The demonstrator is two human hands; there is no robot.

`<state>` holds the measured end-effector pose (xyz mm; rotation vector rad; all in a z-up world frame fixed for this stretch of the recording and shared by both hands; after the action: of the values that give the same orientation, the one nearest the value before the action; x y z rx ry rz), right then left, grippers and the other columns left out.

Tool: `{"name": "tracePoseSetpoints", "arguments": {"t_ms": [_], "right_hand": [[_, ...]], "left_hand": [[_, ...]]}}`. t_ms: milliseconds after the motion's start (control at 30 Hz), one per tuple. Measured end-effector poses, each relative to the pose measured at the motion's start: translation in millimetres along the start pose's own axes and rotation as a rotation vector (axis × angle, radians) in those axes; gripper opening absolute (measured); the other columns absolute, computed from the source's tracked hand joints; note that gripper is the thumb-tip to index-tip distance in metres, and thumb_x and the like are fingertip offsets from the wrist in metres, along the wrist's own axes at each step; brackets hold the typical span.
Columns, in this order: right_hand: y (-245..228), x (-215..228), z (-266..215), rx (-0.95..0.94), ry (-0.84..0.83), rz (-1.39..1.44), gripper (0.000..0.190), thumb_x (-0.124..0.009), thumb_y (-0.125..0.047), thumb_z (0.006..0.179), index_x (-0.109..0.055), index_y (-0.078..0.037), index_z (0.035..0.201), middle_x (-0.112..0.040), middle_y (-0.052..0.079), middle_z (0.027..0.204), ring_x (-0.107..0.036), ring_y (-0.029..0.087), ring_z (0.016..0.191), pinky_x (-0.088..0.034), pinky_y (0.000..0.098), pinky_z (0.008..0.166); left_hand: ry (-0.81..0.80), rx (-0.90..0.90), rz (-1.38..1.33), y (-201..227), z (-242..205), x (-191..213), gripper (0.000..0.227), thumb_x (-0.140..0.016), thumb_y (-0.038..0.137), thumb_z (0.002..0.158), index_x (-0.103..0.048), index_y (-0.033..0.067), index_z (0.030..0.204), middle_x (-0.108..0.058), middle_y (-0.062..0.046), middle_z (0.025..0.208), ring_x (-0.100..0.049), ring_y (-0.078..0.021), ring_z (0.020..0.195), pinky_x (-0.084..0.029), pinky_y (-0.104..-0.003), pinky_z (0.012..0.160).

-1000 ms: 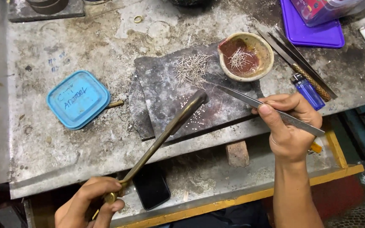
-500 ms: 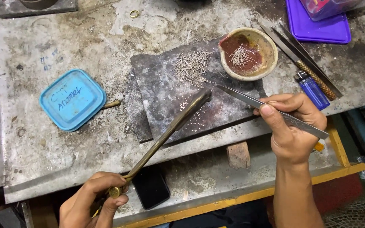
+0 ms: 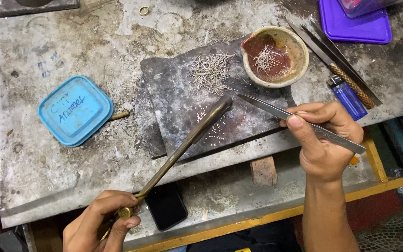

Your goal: Melting and manipulating small metal pieces on a soldering block using a torch and tweezers.

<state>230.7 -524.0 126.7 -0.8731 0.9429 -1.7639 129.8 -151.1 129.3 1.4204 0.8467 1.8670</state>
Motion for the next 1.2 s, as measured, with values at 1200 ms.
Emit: {"name": "tracePoseSetpoints", "arguments": {"t_ms": [1200], "right_hand": [[-2.8,-1.0,1.4,0.035,-0.041,-0.030,0.020,-0.074,-0.007,0.098,-0.056,-0.002,0.092,-0.070,0.021,0.099,-0.072,0.026,0.079,-0.064,0.0315,0.075]], "left_hand": [[-0.001,0.023,0.005,1.9,-1.1,0.6,0.022,-0.065,0.030,0.088,-0.069,0.0084,0.093,-0.075,-0.005,0.084,-0.070,-0.0112,0.069,-0.050,-0.021,0.067]]}}
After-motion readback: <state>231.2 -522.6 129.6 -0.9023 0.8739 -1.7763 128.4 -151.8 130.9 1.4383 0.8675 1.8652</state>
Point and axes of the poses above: each hand's wrist, its own z-axis towards the middle knuckle, its own x-axis out of the back of the hand, y = z × x, the point moved 9 cm from there along z, towards the middle knuckle
